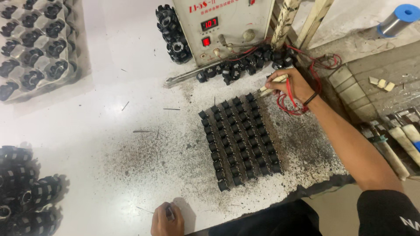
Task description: The person trims excess material from rows of small black electrical coil components using a knife, working through the grid one part at a time. They then pick up a red-cabled test probe connected to a digital meter and touch it to the components to test them.
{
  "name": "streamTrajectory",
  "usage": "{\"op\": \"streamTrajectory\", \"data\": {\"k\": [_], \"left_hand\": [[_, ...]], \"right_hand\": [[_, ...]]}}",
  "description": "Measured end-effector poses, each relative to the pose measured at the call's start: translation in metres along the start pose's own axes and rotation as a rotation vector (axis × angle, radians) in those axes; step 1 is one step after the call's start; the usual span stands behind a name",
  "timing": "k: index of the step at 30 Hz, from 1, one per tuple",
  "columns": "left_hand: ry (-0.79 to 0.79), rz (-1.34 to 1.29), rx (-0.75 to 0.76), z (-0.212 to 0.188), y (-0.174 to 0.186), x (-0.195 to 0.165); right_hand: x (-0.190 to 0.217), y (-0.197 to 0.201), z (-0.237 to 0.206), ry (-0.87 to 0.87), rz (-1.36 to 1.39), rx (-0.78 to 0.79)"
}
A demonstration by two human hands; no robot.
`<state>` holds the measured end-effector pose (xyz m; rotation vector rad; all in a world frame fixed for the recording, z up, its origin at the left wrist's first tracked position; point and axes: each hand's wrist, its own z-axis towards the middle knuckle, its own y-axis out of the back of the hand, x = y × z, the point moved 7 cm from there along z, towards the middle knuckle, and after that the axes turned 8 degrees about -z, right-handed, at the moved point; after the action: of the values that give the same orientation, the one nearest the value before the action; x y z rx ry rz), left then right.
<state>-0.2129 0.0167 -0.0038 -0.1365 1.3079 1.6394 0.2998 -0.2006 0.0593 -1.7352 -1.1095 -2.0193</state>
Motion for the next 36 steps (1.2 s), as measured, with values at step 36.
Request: {"op": "streamTrajectory", "data": {"k": [36], "left_hand": [[0.013, 0.017, 0.019, 0.004, 0.004, -0.01]], "right_hand": [[0.026, -0.034, -0.008, 0.129, -0.038, 0.102]]}}
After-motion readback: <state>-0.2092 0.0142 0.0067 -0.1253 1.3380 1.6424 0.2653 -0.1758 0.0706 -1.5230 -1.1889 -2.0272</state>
